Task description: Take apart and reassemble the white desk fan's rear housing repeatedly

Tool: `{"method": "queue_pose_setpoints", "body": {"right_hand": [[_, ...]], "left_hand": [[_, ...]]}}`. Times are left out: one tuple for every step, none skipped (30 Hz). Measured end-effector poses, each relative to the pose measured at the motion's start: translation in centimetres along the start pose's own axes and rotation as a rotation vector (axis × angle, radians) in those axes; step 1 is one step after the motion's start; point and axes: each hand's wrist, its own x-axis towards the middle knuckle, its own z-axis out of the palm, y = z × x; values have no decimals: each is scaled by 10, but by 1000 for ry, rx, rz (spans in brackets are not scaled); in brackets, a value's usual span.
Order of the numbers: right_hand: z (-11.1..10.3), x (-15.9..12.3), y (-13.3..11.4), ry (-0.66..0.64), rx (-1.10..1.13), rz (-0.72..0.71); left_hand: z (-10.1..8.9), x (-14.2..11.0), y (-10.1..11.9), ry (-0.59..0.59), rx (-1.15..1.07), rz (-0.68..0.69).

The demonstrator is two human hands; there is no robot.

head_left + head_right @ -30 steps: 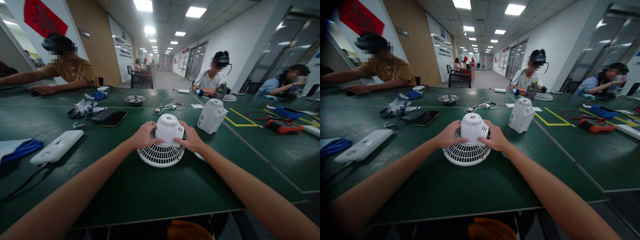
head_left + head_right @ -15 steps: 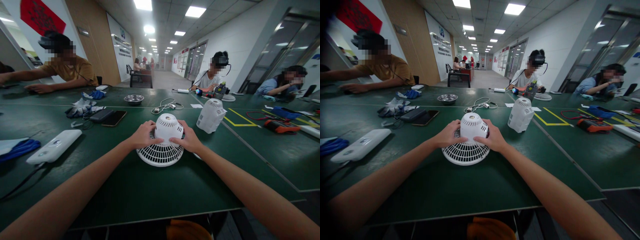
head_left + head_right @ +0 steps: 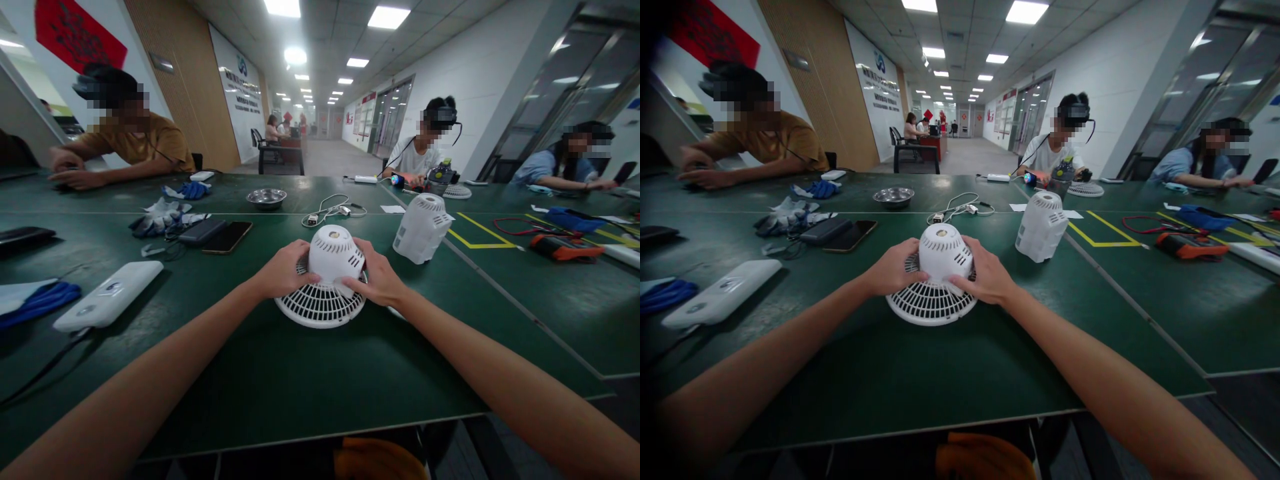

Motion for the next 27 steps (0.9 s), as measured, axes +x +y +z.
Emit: {"method": "queue_pose_setpoints", "body": {"right_hand": [[-2,-1,0,-19,8,-10],[-4,-2,0,-44,29,-17],[-5,-3,-1,-71,54,-20],[-5,-3,-2,-100,79,-22],[-5,-4,-3,-125,97,-21],[-4,-4,-5,-142,108,-20],[-3,-3,-6,-151,114,-18],[-3,-3,-6,-153,119,-18],[-2,-2,-7,-151,127,-17],[-2,-1,-8,-150,134,-16],[-2,0,-8,-151,140,-16],[-3,1,-8,-154,144,-14],[-3,1,-9,-158,148,-12],[-4,2,-9,-158,154,-8],[-5,2,-10,-158,162,-3],[-6,2,-11,-157,171,2],[-6,3,-12,-156,179,5],[-6,3,-14,-155,184,9],[-7,3,-15,-154,187,13],[-7,3,-16,-154,187,17],[-7,4,-16,-156,187,24],[-7,4,-17,-158,186,30],[-7,4,-17,-159,185,36],[-8,4,-17,-160,184,38],[-8,4,-17,-161,182,38],[-8,4,-16,-163,181,37],[-8,4,-16,-168,180,35]], "left_hand": [[0,0,0,32,-25,9],[0,-1,0,55,-53,16],[1,-2,0,65,-88,25],[1,-2,0,63,-127,35],[2,-3,0,48,-165,47],[3,-4,0,28,-196,61],[3,-5,1,11,-212,75],[4,-6,2,7,-212,87],[4,-6,4,13,-194,95],[4,-6,6,23,-166,100],[4,-5,8,36,-135,103],[4,-5,11,49,-108,106],[4,-4,13,55,-89,110],[3,-3,15,56,-81,117],[2,-2,17,55,-80,124],[2,-2,18,54,-83,130],[1,-1,19,54,-88,134],[1,-1,20,57,-91,135],[1,-1,20,60,-91,133],[1,-1,20,64,-88,132],[1,-2,19,67,-85,134],[1,-2,19,70,-83,138],[1,-2,18,70,-82,145],[0,-2,17,65,-83,151],[-1,-1,16,56,-86,156],[-1,-1,15,44,-89,158],[-2,-1,13,32,-91,157]]}}
